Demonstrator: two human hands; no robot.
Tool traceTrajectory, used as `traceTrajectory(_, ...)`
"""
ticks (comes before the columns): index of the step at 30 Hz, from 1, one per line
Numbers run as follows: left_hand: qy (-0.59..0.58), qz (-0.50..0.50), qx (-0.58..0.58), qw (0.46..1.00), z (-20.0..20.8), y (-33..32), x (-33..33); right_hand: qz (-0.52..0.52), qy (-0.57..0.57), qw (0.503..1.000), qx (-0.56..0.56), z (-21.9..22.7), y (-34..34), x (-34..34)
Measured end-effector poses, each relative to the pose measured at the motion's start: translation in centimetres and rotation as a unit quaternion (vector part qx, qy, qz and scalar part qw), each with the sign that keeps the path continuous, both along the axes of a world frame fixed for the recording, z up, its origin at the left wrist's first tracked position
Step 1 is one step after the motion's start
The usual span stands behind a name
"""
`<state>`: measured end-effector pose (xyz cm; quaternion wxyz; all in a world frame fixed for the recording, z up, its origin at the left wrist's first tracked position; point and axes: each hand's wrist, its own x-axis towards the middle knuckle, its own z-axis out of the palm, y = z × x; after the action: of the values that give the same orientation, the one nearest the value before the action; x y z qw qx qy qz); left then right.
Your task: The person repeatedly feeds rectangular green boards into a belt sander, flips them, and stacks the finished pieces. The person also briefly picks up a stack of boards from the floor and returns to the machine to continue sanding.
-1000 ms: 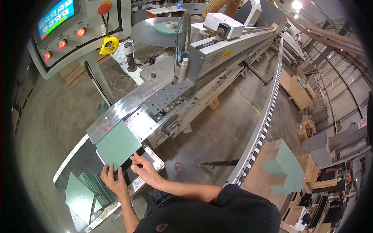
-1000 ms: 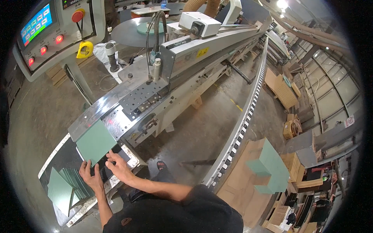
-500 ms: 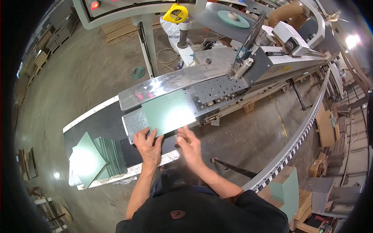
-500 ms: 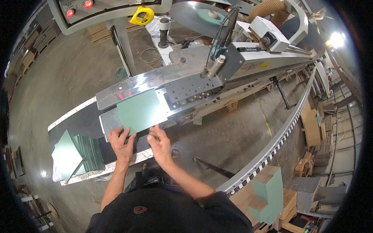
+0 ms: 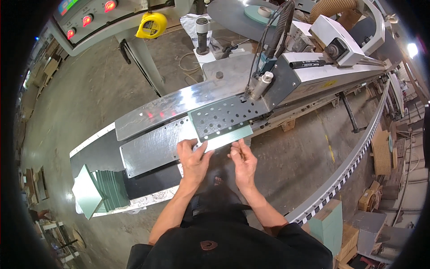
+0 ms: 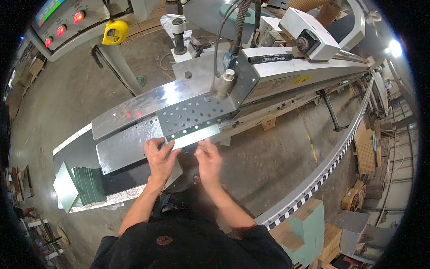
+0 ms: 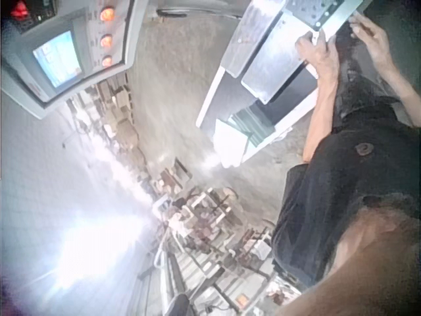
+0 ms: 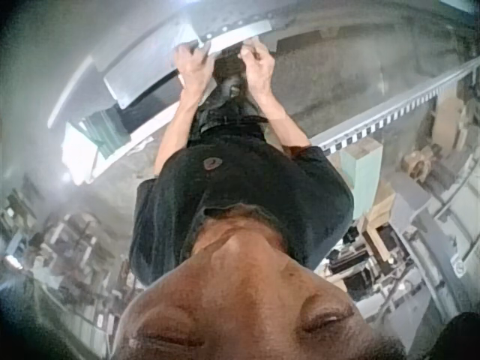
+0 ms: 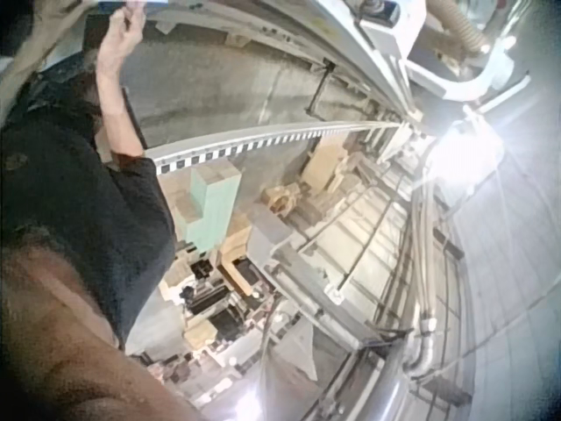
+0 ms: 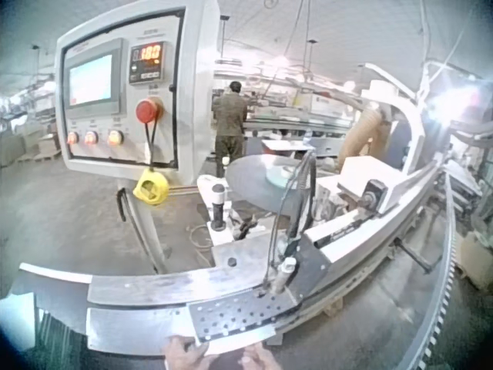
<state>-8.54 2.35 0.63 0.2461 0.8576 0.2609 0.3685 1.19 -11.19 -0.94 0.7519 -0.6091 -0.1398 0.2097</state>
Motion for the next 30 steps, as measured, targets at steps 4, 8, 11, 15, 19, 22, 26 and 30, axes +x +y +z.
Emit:
traceTrajectory(4,-0.008,-0.030,-0.006,0.999,-0.2,-1.5,4.0,-0.038,0.004,0.999,-0.006,0.1,-1.5,3.8)
traceTrajectory(8,-0.030,-0.069,0.005,0.997,-0.5,-2.6,7.9,-0.077,0.001,0.997,0.012,-0.4,-2.7,7.1)
traceTrajectory(11,-0.027,-0.101,-0.011,0.994,-1.8,-3.2,10.3,-0.091,-0.022,0.995,-0.017,-0.8,-3.4,9.2)
traceTrajectory(15,-0.003,-0.077,0.026,0.997,1.4,-4.7,11.1,-0.127,-0.026,0.991,-0.028,-1.0,-4.1,10.6)
traceTrajectory(19,-0.030,-0.158,-0.016,0.987,3.3,-5.6,3.1,-0.102,-0.003,0.994,-0.033,0.0,-3.5,7.6)
traceTrajectory(22,-0.048,-0.144,-0.094,0.984,4.8,-4.8,-4.6,0.013,0.043,0.999,-0.013,1.7,-1.7,2.1)
traceTrajectory(26,-0.076,0.084,-0.034,0.993,7.7,-0.7,-15.4,0.194,0.056,0.979,-0.010,2.2,2.8,-5.7)
traceTrajectory(30,-0.090,0.424,0.030,0.901,10.3,2.2,-27.8,0.360,0.046,0.931,-0.033,4.3,8.5,-13.3)
